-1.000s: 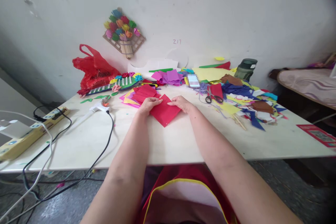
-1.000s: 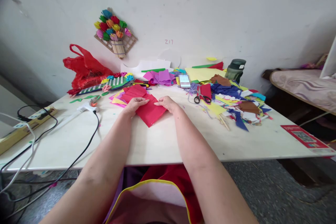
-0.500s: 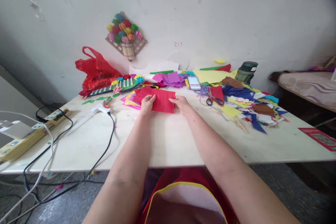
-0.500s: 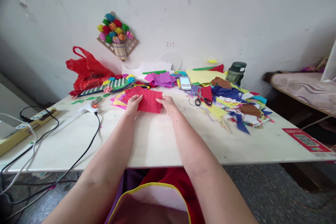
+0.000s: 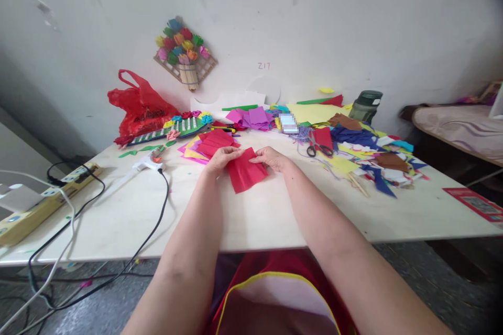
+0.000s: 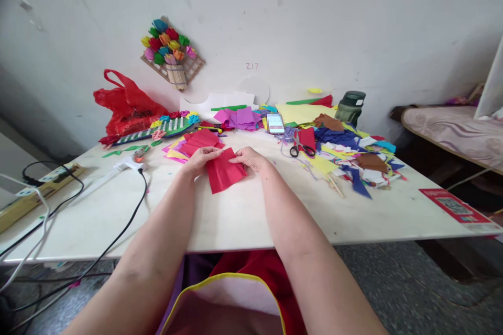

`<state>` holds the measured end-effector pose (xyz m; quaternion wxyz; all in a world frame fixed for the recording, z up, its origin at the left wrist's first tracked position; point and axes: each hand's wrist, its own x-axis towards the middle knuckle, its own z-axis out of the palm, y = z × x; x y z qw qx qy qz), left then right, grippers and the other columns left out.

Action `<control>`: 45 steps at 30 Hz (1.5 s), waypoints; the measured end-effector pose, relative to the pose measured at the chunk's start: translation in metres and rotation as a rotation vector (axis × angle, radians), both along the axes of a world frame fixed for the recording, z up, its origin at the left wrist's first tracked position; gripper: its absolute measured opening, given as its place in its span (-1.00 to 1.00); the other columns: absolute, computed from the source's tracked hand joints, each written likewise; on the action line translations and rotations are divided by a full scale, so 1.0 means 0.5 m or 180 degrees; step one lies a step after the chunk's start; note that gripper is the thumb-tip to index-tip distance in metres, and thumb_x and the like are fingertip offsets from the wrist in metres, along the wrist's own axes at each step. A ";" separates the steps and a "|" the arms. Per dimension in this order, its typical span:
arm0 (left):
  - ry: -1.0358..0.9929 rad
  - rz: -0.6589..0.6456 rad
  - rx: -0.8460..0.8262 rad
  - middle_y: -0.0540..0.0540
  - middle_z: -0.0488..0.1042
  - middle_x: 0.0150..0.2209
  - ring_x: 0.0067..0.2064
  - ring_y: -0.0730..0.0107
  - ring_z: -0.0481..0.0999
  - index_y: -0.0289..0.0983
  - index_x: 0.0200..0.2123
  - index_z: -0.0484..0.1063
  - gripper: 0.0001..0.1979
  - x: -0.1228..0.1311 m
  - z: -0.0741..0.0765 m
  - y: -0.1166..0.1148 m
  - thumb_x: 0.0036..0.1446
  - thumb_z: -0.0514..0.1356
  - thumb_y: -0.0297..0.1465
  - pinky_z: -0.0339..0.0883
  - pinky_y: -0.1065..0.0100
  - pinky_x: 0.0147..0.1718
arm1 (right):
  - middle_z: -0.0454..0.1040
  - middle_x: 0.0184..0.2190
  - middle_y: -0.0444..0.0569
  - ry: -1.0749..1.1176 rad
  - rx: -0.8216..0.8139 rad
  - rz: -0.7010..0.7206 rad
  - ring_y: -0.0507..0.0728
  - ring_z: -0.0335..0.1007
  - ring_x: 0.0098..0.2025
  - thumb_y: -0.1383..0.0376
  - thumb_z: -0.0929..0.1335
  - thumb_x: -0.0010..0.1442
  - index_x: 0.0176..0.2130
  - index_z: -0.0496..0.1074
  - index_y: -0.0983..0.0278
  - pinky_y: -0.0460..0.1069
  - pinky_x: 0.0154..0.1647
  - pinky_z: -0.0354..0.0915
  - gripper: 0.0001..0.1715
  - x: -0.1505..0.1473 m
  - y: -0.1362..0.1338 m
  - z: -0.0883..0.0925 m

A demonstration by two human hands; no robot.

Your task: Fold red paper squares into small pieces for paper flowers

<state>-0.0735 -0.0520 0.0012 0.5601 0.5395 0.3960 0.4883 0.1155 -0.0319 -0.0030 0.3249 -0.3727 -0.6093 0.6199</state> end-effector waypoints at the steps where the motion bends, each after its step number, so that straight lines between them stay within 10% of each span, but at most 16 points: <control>1: 0.0145 -0.0024 -0.0028 -0.08 0.46 -0.51 -0.50 0.41 0.41 -0.34 -0.50 0.45 -0.70 0.002 -0.003 0.001 -0.31 0.35 -0.26 0.23 0.40 -0.49 | 0.41 -0.69 -0.13 -0.0017 0.0030 -0.0019 -0.04 0.25 -0.65 0.26 0.48 -0.26 -0.59 0.40 0.37 -0.14 -0.62 0.14 -0.75 0.000 0.000 0.001; 11: 0.0365 0.0636 0.0461 -0.04 0.41 -0.61 -0.58 0.47 0.34 -0.32 -0.61 0.41 -0.71 -0.002 -0.020 0.022 -0.31 0.34 -0.22 0.12 0.46 -0.62 | 0.36 -0.72 -0.16 0.0233 0.0262 -0.0485 -0.06 0.18 -0.67 0.24 0.47 -0.27 -0.64 0.35 0.35 -0.13 -0.60 0.12 -0.73 -0.006 0.008 -0.002; 45: -0.0270 -0.0133 0.0017 -0.15 0.53 -0.37 -0.27 0.27 0.48 -0.31 -0.32 0.53 -0.67 -0.012 -0.011 0.014 -0.30 0.33 -0.41 0.26 0.31 -0.20 | 0.53 -0.48 -0.08 0.0889 0.0100 -0.0353 0.02 0.40 -0.42 0.42 0.39 -0.20 -0.38 0.52 0.30 -0.07 -0.30 0.26 -0.75 0.010 0.015 -0.004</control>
